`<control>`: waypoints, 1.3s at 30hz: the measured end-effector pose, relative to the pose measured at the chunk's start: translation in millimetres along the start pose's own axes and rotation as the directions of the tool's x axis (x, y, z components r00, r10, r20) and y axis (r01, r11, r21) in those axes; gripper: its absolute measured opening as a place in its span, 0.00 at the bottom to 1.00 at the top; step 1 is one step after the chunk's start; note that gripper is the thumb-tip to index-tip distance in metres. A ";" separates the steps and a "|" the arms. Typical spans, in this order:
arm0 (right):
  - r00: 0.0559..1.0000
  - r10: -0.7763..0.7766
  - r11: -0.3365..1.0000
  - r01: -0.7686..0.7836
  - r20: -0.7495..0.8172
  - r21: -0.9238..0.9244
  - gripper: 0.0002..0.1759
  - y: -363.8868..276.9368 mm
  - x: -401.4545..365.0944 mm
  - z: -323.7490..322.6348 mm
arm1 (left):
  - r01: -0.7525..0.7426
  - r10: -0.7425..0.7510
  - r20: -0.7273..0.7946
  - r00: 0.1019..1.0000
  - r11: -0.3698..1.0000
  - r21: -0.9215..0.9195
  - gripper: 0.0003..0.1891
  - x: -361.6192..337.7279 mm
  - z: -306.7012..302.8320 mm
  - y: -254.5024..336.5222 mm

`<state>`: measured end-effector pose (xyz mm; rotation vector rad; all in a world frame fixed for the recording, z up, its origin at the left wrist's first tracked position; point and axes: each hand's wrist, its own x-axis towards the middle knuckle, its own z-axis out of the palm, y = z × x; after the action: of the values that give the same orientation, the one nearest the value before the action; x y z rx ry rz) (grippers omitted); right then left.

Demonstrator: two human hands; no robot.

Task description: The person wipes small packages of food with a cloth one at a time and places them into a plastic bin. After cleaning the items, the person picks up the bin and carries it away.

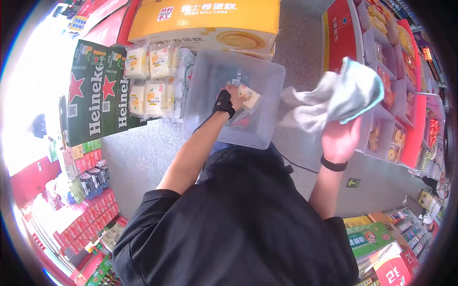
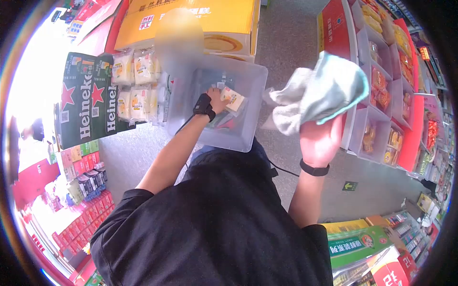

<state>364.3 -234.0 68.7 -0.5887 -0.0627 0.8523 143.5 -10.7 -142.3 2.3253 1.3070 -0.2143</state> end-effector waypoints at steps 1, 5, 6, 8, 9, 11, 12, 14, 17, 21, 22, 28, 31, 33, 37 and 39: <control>1.000 0.004 0.997 -0.003 0.014 -0.075 0.30 3.4 -0.9 -2.1 | 0.009 -0.009 0.002 1.000 0.999 -0.037 0.34 2.9 3.9 -2.9; 0.994 -0.078 0.880 0.105 0.076 -0.462 0.22 15.1 -4.2 11.3 | 0.083 -0.078 0.029 0.997 0.967 -0.241 0.34 5.3 3.0 -0.8; 0.996 -0.067 0.854 0.091 0.064 -0.512 0.21 14.9 -4.8 12.5 | 0.113 -0.107 0.039 0.994 0.946 -0.305 0.33 0.8 -3.6 3.2; 0.993 -0.063 0.796 0.108 0.096 -0.596 0.15 20.3 0.9 7.9 | 0.095 -0.095 0.016 0.995 0.925 -0.367 0.33 -21.2 -38.6 15.7; 0.989 -0.059 0.739 0.135 0.137 -0.660 0.16 23.5 3.4 3.7 | 0.084 -0.091 0.000 0.996 0.913 -0.399 0.32 -33.5 -51.7 19.4; 0.982 -0.046 0.708 0.162 0.183 -0.688 0.15 28.1 5.0 13.3 | 0.136 -0.101 0.095 0.990 0.558 -0.819 0.31 -55.1 -57.9 16.9; 0.979 -0.052 0.693 0.176 0.195 -0.699 0.13 32.8 5.0 26.7 | 0.155 -0.085 0.135 0.987 0.305 -0.940 0.31 -63.9 -62.2 13.9; 0.974 -0.066 0.661 0.205 0.217 -0.722 0.09 45.8 0.4 56.3 | 0.255 0.068 0.256 0.964 0.033 -0.967 0.25 -82.4 -82.2 9.8; 0.938 0.071 0.492 0.263 0.339 -0.830 0.13 82.1 -16.3 86.2 | 0.255 0.164 0.211 0.964 -0.329 -0.909 0.21 -124.3 -117.1 29.8; 0.673 0.176 0.244 0.677 0.718 -0.694 0.17 132.3 -33.9 100.8 | -0.034 0.034 -0.059 0.998 -0.501 -0.865 0.30 -152.6 -102.1 36.5; 0.563 0.131 0.208 0.789 0.816 -0.578 0.19 141.8 -33.8 100.5 | -0.101 0.064 -0.170 0.983 -0.586 -0.804 0.31 -160.7 -99.6 38.6; 0.419 0.322 -0.004 0.897 0.849 -0.442 0.35 146.6 -46.5 103.9 | -0.185 0.066 -0.407 0.911 -0.817 -0.546 0.32 -186.9 -112.7 45.0; 0.432 0.320 -0.025 0.893 0.843 -0.449 0.34 154.4 -44.8 100.9 | -0.238 -0.146 -0.193 0.970 -0.724 -0.647 0.31 -195.4 -117.1 58.4; 0.457 0.322 -0.054 0.883 0.829 -0.466 0.34 156.7 -48.4 104.2 | -0.265 -0.187 -0.187 0.964 -0.704 -0.659 0.31 -197.6 -117.3 57.7; 0.538 0.265 -0.174 0.843 0.800 -0.509 0.32 159.9 -44.0 111.1 | -0.280 -0.259 -0.138 0.956 -0.664 -0.693 0.30 -194.9 -128.5 57.5; 0.664 0.184 -0.016 0.740 0.725 -0.673 0.29 170.6 -26.8 100.8 | -0.215 -0.196 -0.110 0.974 -0.667 -0.713 0.30 -191.3 -137.7 55.1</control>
<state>200.3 -119.7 70.6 -1.5345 -1.6369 0.3216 75.1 -118.0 63.7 0.2892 0.5842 1.0710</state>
